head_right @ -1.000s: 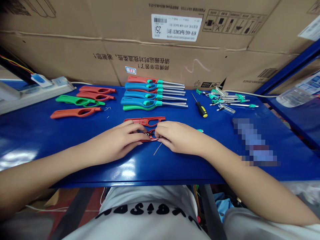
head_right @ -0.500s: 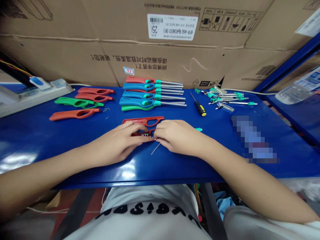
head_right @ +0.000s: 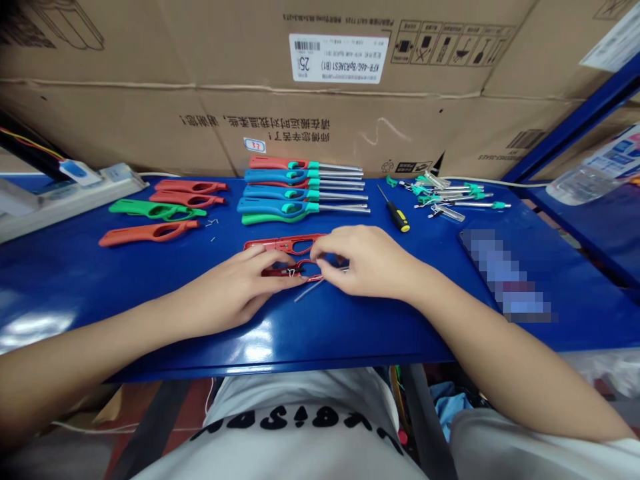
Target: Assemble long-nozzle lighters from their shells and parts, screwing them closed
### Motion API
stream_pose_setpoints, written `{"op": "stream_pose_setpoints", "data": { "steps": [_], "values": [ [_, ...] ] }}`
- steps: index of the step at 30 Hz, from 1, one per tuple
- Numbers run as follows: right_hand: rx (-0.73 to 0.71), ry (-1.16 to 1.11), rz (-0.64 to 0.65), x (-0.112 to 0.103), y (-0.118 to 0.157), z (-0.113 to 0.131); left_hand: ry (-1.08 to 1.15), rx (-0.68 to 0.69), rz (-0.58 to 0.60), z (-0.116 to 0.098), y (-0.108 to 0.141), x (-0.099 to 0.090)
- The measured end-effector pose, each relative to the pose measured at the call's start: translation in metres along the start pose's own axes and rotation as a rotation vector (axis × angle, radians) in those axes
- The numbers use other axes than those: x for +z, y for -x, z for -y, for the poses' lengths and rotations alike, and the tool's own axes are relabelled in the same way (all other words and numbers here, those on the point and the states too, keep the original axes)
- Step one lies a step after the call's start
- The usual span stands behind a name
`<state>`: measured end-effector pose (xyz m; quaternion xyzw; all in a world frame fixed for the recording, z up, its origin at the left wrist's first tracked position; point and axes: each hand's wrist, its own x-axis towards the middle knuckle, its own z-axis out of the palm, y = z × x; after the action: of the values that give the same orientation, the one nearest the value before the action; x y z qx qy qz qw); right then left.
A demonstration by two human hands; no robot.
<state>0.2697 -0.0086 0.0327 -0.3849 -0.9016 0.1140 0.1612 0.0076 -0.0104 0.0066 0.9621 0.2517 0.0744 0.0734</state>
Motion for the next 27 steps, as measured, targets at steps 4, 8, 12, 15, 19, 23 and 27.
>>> {"op": "stream_pose_setpoints", "data": {
  "steps": [4, 8, 12, 15, 19, 23, 27],
  "values": [
    [0.246, 0.124, -0.212, -0.003, -0.005, -0.022, -0.019, 0.005, -0.005, 0.002, 0.001, 0.000],
    [0.499, 0.307, -0.227, -0.013, -0.006, -0.053, -0.041, 0.013, -0.012, 0.003, 0.001, -0.001],
    [0.785, 0.519, -0.135, -0.026, 0.001, -0.082, -0.056, 0.012, 0.011, 0.003, 0.001, -0.002],
    [1.026, 0.561, -0.035, -0.035, 0.009, -0.101, -0.070, 0.011, -0.010, 0.002, 0.002, -0.003],
    [1.099, 0.537, 0.018, -0.038, 0.016, -0.125, -0.065, 0.021, -0.044, 0.003, 0.002, -0.004],
    [1.083, 0.517, 0.046, -0.030, 0.016, -0.139, -0.043, 0.023, -0.067, 0.005, 0.002, -0.003],
    [1.051, 0.523, -0.009, -0.023, 0.014, -0.144, -0.004, -0.005, -0.095, 0.007, 0.002, 0.000]
  ]
}}
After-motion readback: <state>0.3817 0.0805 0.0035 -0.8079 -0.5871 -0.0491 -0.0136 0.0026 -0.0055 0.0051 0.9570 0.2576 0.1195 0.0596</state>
